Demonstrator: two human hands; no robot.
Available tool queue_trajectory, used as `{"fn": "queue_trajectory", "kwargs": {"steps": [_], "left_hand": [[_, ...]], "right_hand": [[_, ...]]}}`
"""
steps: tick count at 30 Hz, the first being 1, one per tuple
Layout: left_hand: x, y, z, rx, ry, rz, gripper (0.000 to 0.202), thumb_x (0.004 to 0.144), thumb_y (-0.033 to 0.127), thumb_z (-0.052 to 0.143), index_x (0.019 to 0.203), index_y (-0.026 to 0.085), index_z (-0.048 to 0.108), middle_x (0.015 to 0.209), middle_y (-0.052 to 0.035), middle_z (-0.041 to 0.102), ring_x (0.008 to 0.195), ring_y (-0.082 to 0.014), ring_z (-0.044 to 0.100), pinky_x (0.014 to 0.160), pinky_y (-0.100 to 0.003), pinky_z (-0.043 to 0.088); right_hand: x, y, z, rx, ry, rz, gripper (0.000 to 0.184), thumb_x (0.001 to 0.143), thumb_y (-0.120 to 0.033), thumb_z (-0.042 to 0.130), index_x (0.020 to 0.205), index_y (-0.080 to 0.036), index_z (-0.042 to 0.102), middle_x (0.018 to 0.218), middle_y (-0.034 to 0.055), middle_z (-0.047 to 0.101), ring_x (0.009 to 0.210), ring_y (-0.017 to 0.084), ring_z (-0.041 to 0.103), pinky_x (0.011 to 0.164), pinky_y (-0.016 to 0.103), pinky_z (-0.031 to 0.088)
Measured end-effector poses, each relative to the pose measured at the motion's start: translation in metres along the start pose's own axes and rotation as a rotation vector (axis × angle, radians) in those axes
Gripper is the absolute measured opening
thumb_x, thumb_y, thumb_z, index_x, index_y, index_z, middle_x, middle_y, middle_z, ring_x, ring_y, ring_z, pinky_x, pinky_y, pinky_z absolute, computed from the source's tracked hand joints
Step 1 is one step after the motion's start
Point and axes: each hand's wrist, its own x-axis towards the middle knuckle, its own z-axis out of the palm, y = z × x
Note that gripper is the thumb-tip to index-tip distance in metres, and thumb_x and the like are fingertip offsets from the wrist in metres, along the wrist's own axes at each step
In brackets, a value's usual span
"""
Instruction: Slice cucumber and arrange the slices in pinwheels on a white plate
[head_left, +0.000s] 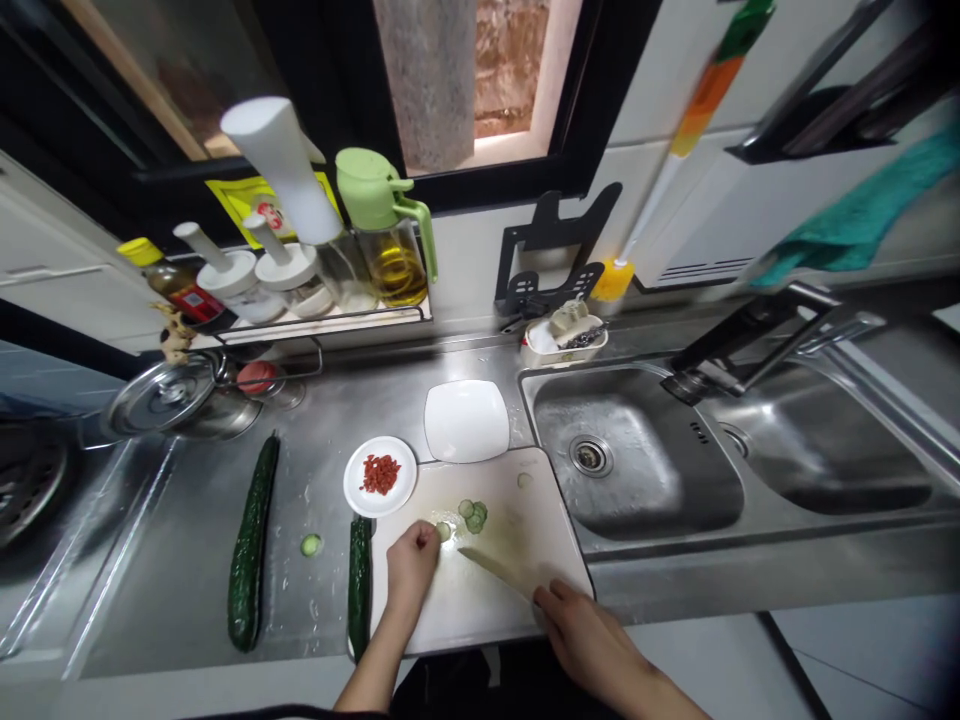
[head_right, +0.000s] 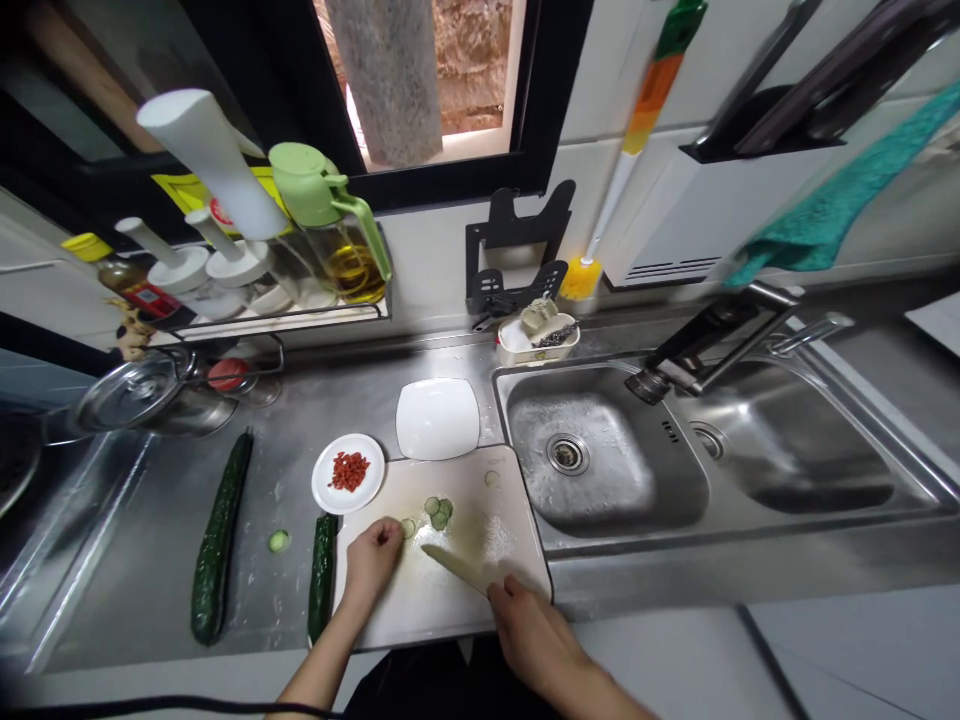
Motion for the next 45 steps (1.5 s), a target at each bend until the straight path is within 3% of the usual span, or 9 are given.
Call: {"fn": "queue_trajectory", "kwargs": {"steps": [10, 16, 36, 45], "left_hand": [[0.001, 0.000, 0.001, 0.040, 0.041, -0.013, 0.023, 0.076, 0.027, 0.046, 0.065, 0.018, 0.064, 0.058, 0.0013, 0.060, 0.057, -0.0120, 0.053, 0.060, -0.021, 0.035], [0.002, 0.000, 0.000, 0.048, 0.035, -0.009, 0.022, 0.075, 0.025, 0.047, 0.064, 0.018, 0.064, 0.059, 0.0003, 0.063, 0.058, -0.0126, 0.054, 0.060, -0.021, 0.035], [0.002, 0.003, -0.001, 0.036, 0.027, -0.019, 0.023, 0.076, 0.026, 0.048, 0.065, 0.017, 0.066, 0.061, -0.0017, 0.066, 0.060, -0.0144, 0.057, 0.062, -0.023, 0.036], [-0.001, 0.006, -0.003, 0.026, 0.030, -0.064, 0.023, 0.076, 0.029, 0.049, 0.067, 0.019, 0.068, 0.062, -0.0004, 0.066, 0.060, -0.0143, 0.058, 0.061, -0.022, 0.036]], "right_hand": [[0.021, -0.045, 0.003, -0.066, 0.014, 0.072, 0.040, 0.082, -0.003, 0.032, 0.110, -0.018, 0.056, 0.092, 0.0082, 0.065, 0.084, 0.020, 0.062, 0.064, 0.026, 0.037], [0.021, -0.055, 0.003, -0.076, 0.007, 0.089, 0.045, 0.080, 0.001, 0.029, 0.110, -0.017, 0.057, 0.094, 0.0095, 0.066, 0.083, 0.020, 0.063, 0.063, 0.026, 0.038], [0.027, -0.057, 0.020, -0.099, 0.029, 0.085, 0.053, 0.079, 0.002, 0.028, 0.123, -0.015, 0.053, 0.102, 0.0118, 0.065, 0.093, 0.022, 0.060, 0.077, 0.028, 0.041], [0.003, -0.029, 0.026, -0.070, -0.008, 0.089, 0.056, 0.078, 0.003, 0.028, 0.126, -0.015, 0.052, 0.105, 0.0122, 0.065, 0.098, 0.022, 0.059, 0.082, 0.028, 0.040]]}}
